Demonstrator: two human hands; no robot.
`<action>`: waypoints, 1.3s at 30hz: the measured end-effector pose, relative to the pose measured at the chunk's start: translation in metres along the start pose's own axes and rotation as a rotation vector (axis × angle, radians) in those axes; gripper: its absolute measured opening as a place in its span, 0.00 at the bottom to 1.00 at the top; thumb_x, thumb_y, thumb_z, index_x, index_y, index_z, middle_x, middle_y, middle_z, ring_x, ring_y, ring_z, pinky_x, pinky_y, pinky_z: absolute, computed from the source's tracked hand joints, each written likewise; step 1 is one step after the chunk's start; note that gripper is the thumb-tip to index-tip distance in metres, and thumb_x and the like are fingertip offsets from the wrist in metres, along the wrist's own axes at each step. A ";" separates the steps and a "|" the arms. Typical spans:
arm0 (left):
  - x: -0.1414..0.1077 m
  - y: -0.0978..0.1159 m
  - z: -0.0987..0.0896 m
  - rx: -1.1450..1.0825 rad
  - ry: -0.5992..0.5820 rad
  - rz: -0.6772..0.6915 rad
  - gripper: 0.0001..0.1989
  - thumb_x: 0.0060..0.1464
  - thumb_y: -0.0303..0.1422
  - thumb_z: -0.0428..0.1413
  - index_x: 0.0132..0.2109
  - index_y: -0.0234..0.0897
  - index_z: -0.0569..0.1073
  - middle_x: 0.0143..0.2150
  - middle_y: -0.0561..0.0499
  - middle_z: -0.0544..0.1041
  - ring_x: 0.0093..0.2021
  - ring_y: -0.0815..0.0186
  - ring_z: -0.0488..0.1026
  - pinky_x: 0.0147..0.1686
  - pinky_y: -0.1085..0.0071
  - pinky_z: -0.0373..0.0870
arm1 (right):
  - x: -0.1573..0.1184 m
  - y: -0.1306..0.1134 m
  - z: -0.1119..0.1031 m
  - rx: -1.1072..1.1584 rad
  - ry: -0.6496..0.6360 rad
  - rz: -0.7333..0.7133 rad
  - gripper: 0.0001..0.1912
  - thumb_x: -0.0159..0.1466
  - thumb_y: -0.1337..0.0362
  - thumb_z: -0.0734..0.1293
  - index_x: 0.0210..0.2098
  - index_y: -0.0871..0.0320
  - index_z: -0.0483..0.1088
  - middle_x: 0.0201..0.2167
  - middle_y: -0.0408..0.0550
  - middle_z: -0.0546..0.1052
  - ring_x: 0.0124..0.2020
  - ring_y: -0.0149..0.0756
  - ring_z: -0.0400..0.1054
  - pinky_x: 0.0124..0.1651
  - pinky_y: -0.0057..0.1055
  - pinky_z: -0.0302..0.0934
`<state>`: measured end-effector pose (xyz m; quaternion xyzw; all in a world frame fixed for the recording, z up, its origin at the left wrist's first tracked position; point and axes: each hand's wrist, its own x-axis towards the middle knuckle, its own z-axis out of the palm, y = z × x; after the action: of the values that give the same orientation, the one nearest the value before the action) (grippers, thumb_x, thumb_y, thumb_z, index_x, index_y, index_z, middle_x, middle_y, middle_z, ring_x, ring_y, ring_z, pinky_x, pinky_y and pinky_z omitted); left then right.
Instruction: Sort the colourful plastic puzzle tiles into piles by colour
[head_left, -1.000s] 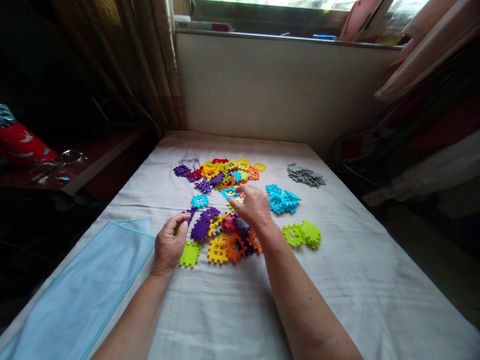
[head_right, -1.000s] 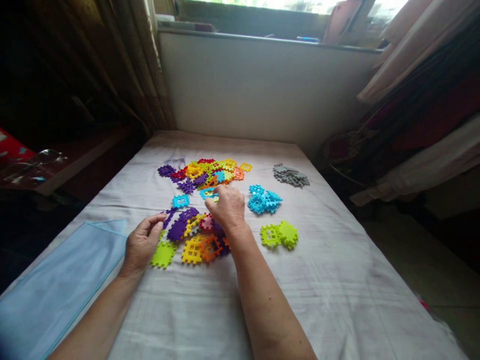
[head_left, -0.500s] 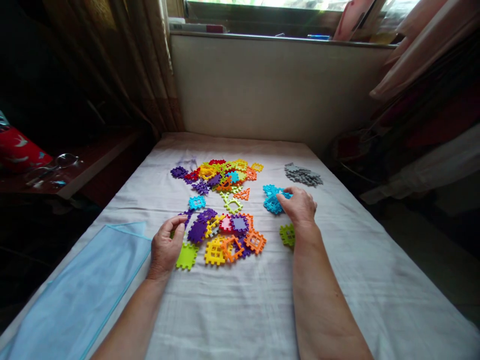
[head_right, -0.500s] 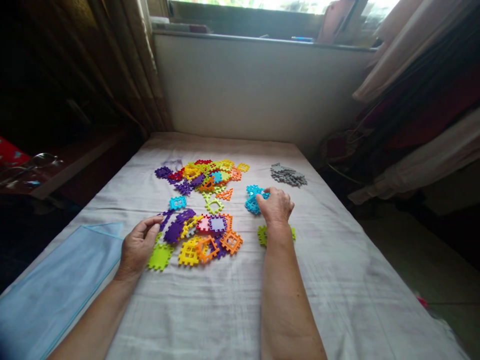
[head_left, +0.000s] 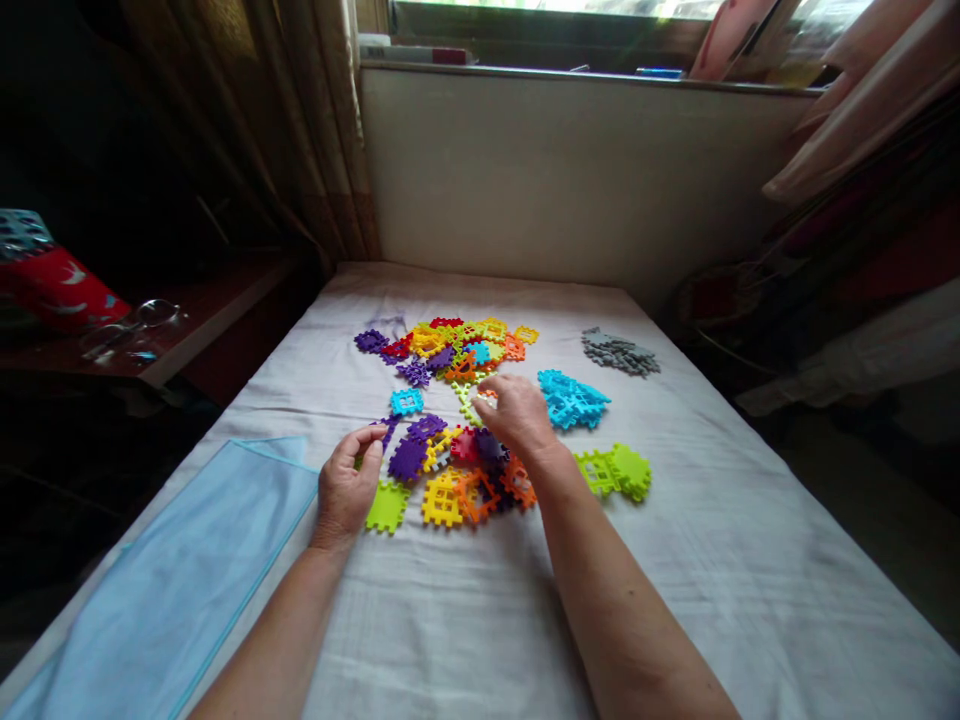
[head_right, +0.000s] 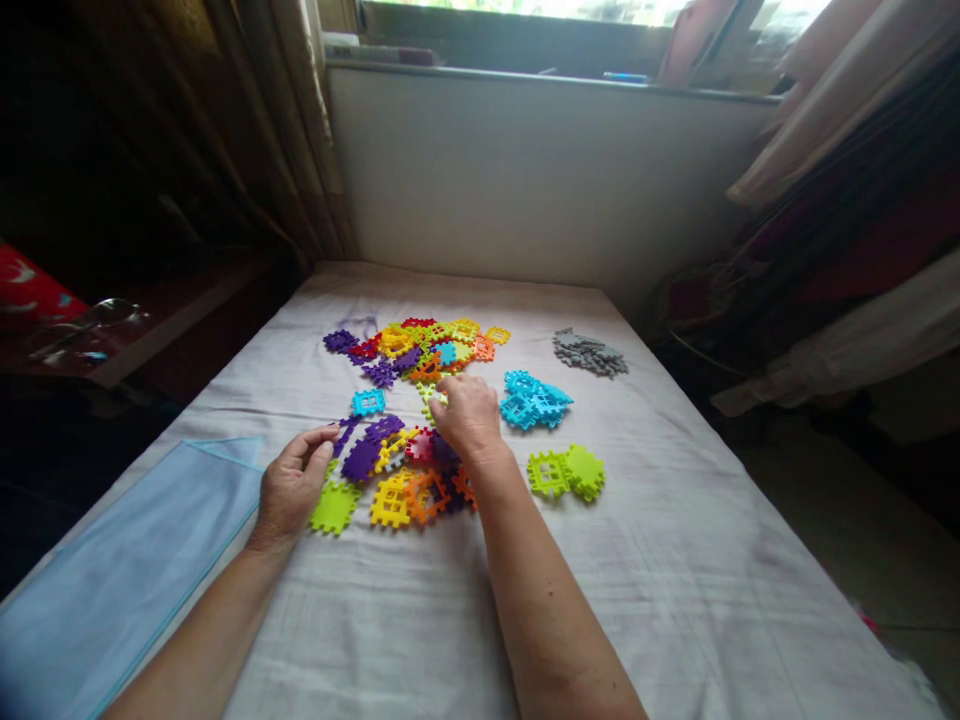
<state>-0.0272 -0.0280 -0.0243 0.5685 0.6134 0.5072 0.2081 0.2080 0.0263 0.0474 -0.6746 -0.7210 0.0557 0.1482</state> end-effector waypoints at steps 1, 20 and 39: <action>0.000 0.000 0.000 -0.003 0.003 -0.004 0.17 0.54 0.43 0.52 0.42 0.38 0.77 0.42 0.47 0.82 0.45 0.59 0.79 0.50 0.62 0.74 | 0.001 -0.014 0.004 -0.005 -0.034 -0.045 0.14 0.66 0.57 0.63 0.46 0.52 0.77 0.47 0.51 0.79 0.49 0.43 0.70 0.52 0.36 0.61; 0.001 0.002 0.001 -0.167 0.088 -0.121 0.16 0.53 0.43 0.55 0.43 0.37 0.76 0.42 0.46 0.82 0.42 0.62 0.79 0.48 0.64 0.75 | 0.026 -0.090 0.027 -0.028 -0.229 -0.051 0.22 0.62 0.53 0.66 0.50 0.60 0.74 0.49 0.60 0.77 0.49 0.47 0.72 0.48 0.37 0.64; 0.002 0.002 0.001 -0.139 0.066 -0.143 0.17 0.50 0.43 0.55 0.43 0.37 0.76 0.44 0.46 0.82 0.45 0.60 0.78 0.51 0.63 0.73 | -0.007 0.105 -0.035 -0.081 -0.024 0.490 0.23 0.61 0.56 0.65 0.52 0.58 0.74 0.50 0.62 0.76 0.54 0.60 0.69 0.52 0.53 0.63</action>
<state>-0.0261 -0.0263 -0.0223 0.4906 0.6222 0.5508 0.2623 0.3187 0.0241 0.0499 -0.8340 -0.5392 0.0689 0.0944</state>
